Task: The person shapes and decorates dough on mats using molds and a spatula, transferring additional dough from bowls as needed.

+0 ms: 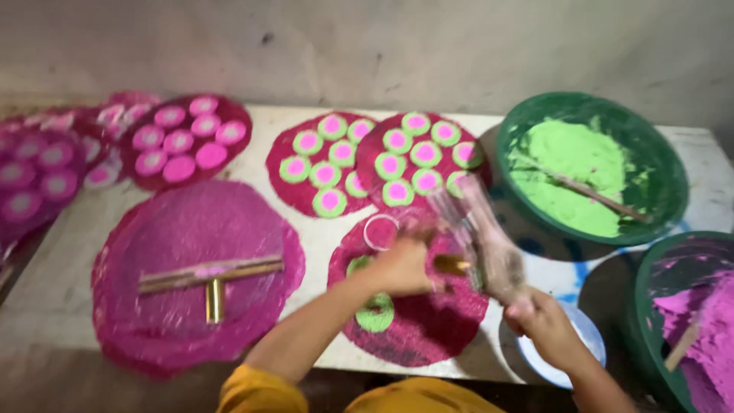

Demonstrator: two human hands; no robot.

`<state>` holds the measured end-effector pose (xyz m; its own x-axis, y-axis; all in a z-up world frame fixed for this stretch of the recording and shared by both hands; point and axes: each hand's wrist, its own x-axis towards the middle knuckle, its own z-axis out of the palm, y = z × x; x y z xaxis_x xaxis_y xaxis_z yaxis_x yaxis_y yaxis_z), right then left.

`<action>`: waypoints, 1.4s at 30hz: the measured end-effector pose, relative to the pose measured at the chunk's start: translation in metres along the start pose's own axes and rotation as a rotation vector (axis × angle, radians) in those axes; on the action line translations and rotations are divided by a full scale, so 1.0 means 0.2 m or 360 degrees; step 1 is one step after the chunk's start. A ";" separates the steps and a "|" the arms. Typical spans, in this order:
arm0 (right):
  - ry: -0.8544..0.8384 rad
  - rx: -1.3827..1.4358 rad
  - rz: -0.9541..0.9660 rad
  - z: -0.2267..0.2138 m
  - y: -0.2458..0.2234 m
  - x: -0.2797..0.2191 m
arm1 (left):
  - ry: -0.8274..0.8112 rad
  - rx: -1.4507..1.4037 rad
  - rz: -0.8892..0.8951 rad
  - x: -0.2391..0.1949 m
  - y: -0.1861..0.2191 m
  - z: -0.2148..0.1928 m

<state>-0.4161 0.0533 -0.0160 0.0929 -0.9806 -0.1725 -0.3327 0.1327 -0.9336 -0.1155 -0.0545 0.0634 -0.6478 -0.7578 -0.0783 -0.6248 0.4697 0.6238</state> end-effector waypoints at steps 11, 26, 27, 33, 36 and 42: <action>-0.0779 -0.1419 -0.2285 -0.21 -1.27 -0.16 | -0.0823 -0.0205 0.0870 -0.31 0.53 -0.20; -0.1556 -0.0347 -0.0945 -0.50 -0.81 -0.29 | -0.0567 -0.0035 -0.0174 -0.47 0.21 0.06; -0.1411 -0.0443 -0.1123 -0.57 -0.83 -0.27 | -0.0553 -0.0145 -0.0256 -0.46 0.17 0.05; -0.0361 -0.2066 -0.2294 -0.77 -1.01 0.09 | -0.0461 -0.2191 -0.0965 -0.38 0.07 0.20; -0.0211 -0.2098 -0.2453 -0.75 -1.02 0.33 | -0.0423 -0.2993 -0.0320 -0.19 0.13 0.45; 0.0454 -0.1662 -0.0995 -0.95 -0.40 0.93 | 0.0493 -0.2509 -0.0595 -0.01 0.01 0.76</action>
<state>-0.5508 -0.1664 0.0871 0.3400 -0.8481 0.4064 -0.9022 -0.4161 -0.1136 -0.1812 0.0169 -0.0544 -0.3453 -0.8631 -0.3685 0.4396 -0.4957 0.7490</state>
